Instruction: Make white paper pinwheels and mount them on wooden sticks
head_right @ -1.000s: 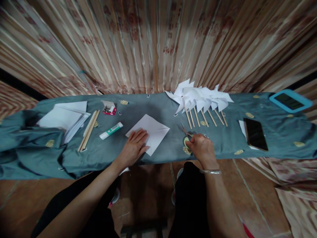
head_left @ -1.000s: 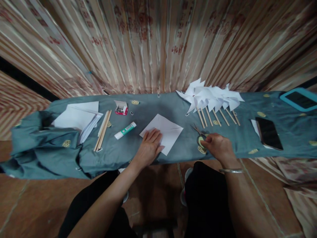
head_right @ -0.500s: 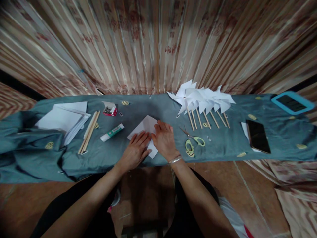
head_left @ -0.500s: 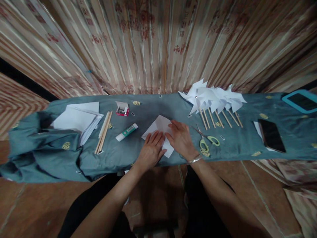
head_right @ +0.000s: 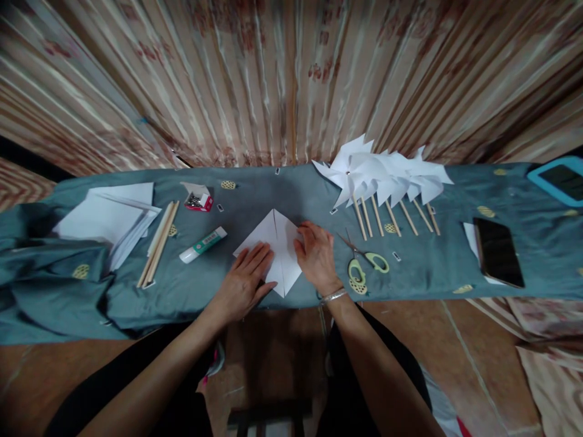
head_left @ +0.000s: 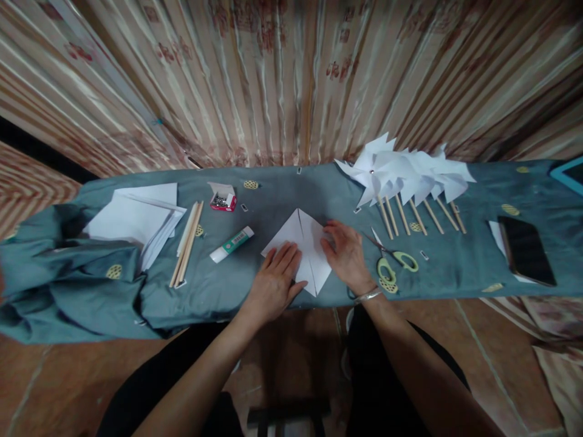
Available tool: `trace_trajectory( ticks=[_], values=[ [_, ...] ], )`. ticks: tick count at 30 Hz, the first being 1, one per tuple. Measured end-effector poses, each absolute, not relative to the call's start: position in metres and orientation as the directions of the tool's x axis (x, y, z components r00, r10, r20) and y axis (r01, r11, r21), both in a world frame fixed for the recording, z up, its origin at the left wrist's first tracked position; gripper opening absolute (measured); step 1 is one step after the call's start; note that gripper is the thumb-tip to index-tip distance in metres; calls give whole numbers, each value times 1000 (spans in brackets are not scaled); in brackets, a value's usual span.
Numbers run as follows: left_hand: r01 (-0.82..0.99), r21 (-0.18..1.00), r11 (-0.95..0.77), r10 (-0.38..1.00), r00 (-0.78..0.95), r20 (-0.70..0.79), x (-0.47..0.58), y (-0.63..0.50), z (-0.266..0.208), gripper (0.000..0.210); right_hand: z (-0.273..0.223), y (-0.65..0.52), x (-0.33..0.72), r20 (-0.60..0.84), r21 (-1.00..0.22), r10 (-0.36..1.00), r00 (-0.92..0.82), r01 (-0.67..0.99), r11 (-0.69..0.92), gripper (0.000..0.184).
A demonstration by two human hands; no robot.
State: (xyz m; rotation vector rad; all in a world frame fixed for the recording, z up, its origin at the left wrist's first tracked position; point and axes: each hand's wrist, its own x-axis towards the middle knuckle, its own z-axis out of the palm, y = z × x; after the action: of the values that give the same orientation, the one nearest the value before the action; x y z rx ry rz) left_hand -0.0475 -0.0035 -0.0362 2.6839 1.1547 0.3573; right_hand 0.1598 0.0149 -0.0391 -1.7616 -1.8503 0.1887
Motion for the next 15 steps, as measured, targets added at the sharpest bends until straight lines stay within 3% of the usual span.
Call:
trace_trajectory(
  ticks=[15],
  values=[
    [734,279,-619,784,593,181,-90,-17,-36,60,-43,8,201,334,-429,942,41,896,113,28]
  ],
)
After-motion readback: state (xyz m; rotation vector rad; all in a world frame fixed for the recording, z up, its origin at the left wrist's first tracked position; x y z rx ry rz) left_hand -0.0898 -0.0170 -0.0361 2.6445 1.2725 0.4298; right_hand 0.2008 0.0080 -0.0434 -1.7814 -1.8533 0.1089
